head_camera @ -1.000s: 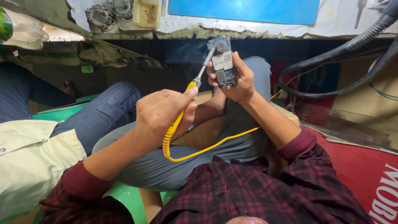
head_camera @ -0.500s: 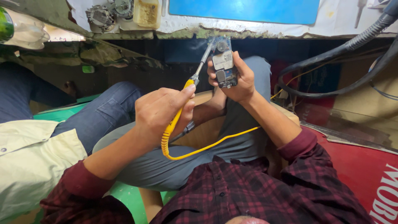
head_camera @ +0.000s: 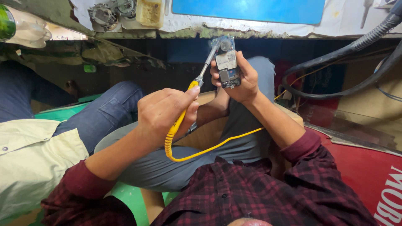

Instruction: The person sits in a chair at a mobile repair bench holding a yellow soldering iron and a phone motherboard. They solder components on the board, reposition and turn the board repeatedly, and at the end place the board on the workbench.

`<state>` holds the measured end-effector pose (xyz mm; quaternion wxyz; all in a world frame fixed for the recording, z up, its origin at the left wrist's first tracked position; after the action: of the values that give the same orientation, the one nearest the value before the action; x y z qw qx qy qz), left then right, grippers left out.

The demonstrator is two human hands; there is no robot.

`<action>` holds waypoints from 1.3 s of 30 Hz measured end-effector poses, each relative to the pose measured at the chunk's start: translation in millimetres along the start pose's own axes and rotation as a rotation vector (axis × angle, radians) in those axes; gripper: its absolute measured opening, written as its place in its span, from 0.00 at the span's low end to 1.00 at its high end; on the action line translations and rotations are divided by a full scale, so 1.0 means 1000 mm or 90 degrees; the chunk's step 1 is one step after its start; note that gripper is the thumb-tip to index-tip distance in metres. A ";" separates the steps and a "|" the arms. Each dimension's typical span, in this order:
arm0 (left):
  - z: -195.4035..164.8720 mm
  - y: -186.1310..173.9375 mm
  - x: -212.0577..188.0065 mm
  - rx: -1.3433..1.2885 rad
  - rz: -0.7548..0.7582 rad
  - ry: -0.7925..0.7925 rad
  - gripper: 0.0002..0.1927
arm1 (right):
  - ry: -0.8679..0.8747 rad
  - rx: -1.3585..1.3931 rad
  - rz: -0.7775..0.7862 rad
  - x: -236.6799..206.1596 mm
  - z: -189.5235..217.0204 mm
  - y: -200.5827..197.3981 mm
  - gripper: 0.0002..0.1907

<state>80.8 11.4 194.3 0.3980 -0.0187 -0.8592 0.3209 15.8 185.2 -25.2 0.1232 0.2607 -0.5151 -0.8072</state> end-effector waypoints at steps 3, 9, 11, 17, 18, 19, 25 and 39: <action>0.001 -0.001 -0.001 0.004 0.002 -0.001 0.16 | -0.002 -0.003 -0.004 0.001 -0.001 0.000 0.27; 0.001 -0.003 0.000 -0.003 0.001 0.006 0.16 | 0.004 -0.002 -0.002 0.001 -0.002 0.000 0.27; -0.001 -0.003 0.000 -0.003 -0.005 0.022 0.16 | 0.006 0.001 -0.004 0.001 -0.002 0.000 0.27; -0.002 -0.003 0.001 0.002 0.003 0.021 0.16 | 0.005 -0.005 0.000 0.000 -0.002 0.001 0.27; -0.002 -0.002 0.001 0.001 0.002 0.021 0.16 | 0.004 -0.006 0.000 -0.001 -0.001 0.001 0.27; -0.002 -0.003 0.001 0.000 0.002 0.020 0.16 | 0.008 -0.001 -0.001 -0.001 -0.002 0.001 0.27; -0.001 -0.002 0.001 0.001 0.011 0.013 0.17 | 0.005 -0.009 0.002 -0.001 -0.002 0.000 0.27; -0.001 -0.003 0.001 0.006 0.010 0.010 0.17 | 0.009 -0.006 -0.004 0.000 -0.003 0.000 0.27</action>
<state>81.4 10.1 197.4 0.4026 -0.0260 -0.8542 0.3279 16.9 183.1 -26.4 0.1255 0.2675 -0.5093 -0.8083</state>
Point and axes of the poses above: each hand's wrist, its own x-axis towards the middle knuckle, its own y-axis out of the palm, z = x × y, the point moved 6 cm from there along x, towards the middle knuckle, and after that the axes turned 13 degrees about -z, right-handed, at the moved point
